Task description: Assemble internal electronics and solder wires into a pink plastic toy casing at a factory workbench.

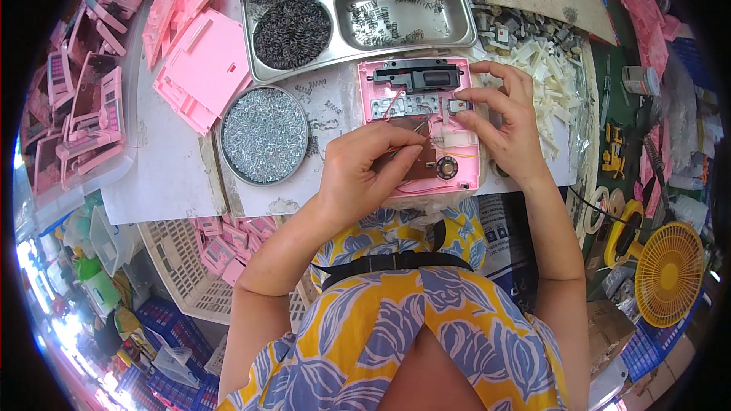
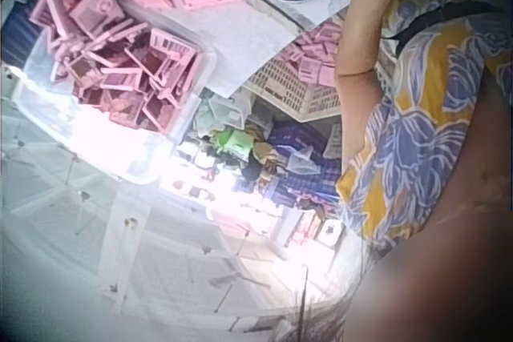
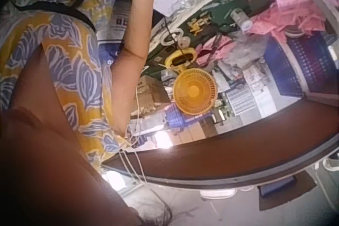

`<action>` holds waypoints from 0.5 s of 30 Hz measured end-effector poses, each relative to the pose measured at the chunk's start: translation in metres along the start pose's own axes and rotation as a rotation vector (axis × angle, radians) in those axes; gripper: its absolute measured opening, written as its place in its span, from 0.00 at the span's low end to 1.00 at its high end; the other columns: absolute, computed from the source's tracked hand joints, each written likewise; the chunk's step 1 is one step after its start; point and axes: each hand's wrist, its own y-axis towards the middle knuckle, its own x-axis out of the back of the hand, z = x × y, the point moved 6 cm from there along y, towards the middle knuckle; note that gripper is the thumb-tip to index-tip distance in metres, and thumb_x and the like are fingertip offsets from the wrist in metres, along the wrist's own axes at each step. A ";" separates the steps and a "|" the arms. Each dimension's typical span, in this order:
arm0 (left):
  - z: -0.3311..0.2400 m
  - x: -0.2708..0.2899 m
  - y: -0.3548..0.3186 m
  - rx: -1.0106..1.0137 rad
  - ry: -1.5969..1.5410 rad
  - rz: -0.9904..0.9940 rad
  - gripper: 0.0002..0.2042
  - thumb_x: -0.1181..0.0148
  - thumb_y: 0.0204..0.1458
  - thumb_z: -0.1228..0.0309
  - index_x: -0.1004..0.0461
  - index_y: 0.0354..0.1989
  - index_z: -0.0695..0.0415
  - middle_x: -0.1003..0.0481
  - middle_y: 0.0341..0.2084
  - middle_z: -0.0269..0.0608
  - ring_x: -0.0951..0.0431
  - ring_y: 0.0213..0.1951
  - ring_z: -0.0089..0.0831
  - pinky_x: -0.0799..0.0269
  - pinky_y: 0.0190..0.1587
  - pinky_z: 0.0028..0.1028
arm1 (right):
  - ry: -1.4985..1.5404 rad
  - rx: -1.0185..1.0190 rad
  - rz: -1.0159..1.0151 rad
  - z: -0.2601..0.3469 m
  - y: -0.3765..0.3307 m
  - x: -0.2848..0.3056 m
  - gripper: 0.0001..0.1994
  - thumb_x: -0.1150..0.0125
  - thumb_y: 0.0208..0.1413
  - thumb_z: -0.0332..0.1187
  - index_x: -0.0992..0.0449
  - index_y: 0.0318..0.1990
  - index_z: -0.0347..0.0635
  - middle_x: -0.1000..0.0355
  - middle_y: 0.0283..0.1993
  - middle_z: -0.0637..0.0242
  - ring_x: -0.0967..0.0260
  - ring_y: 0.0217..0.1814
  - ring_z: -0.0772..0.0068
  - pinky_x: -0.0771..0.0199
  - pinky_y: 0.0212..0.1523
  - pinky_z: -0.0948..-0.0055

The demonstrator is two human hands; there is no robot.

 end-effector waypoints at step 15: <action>-0.003 0.008 0.030 0.242 -0.478 -0.074 0.08 0.40 0.60 0.79 0.21 0.46 0.65 0.21 0.30 0.34 0.24 0.31 0.17 0.29 0.34 0.16 | -0.202 0.229 -0.082 0.048 0.014 -0.019 0.10 0.27 0.40 0.32 0.19 0.32 0.45 0.29 0.59 0.60 0.43 0.64 0.46 0.36 0.61 0.53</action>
